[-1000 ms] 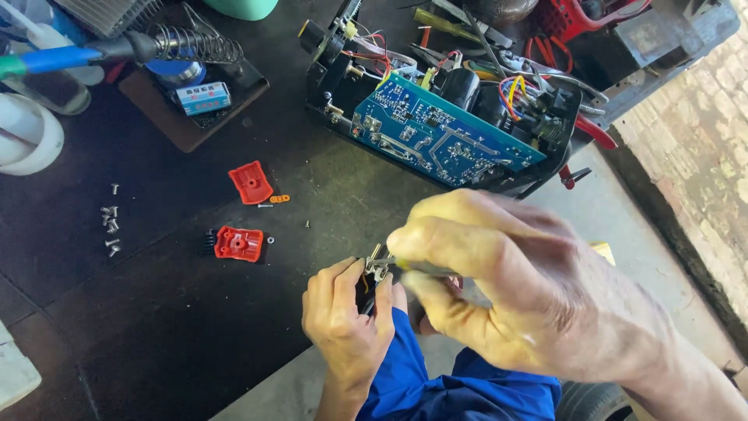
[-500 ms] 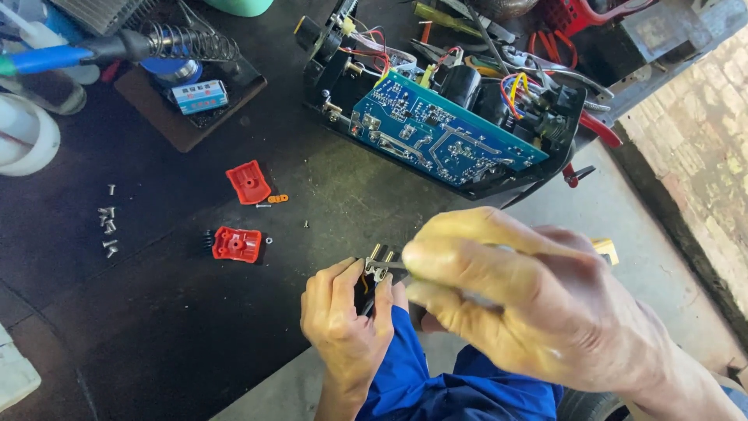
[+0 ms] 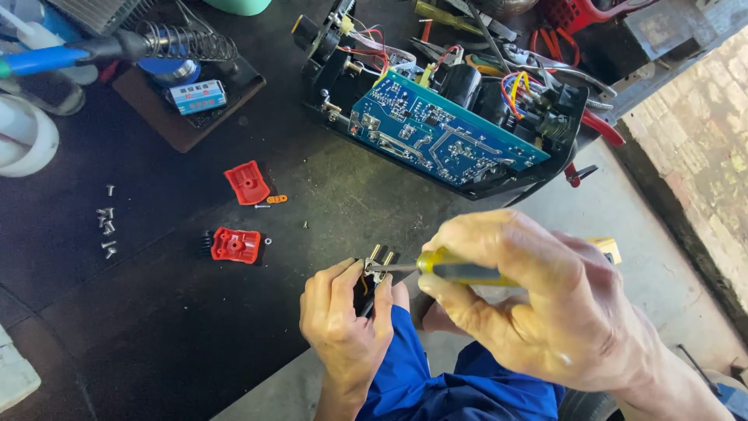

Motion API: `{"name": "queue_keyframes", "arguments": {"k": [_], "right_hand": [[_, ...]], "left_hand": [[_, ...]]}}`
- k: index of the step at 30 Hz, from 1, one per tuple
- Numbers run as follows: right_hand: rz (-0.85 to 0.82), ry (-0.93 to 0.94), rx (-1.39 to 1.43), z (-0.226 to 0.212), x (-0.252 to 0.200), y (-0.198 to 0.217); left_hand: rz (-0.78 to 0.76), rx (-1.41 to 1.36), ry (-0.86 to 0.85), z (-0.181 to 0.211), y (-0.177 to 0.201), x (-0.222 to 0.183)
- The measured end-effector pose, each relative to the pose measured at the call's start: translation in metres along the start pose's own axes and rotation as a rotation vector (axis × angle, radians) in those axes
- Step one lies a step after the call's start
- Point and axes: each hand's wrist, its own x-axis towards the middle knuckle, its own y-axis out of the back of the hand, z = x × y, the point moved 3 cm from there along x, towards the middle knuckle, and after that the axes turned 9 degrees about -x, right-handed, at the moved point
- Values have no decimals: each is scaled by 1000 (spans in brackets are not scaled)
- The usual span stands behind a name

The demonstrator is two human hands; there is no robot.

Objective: Cleaning a circuit board with contact cleaner and reassembling a power plug by stripping wires and securing them to terminals.

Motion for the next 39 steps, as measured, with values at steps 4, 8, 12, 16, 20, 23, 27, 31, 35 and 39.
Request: {"name": "queue_keyframes", "arguments": {"k": [4, 8, 12, 16, 20, 23, 27, 31, 35, 39], "right_hand": [[119, 53, -186, 4, -5, -4], [226, 351, -359, -20, 11, 8], [52, 441, -108, -33, 29, 17], [-232, 373, 117, -35, 50, 15], [-1, 413, -334, -28, 48, 15], [-117, 471, -160, -35, 45, 17], [-289, 513, 58, -40, 50, 21], [-275, 576, 115, -47, 52, 14], [82, 464, -503, -46, 45, 18], [-188, 557, -178, -41, 47, 25]], "left_hand": [[-3, -3, -8, -1, -1, -2], [9, 4, 34, -9, -7, -11], [-31, -10, 83, -5, -2, -2], [-198, -49, 155, 1, -4, 5], [13, 8, 11, -4, -4, -9], [18, -38, 27, -4, -2, -10], [-18, 56, 4, -2, -3, -10], [-42, 278, -34, -1, -8, -10], [-55, 507, -62, -1, -12, -12], [85, 70, 6, 2, 0, -7]]}}
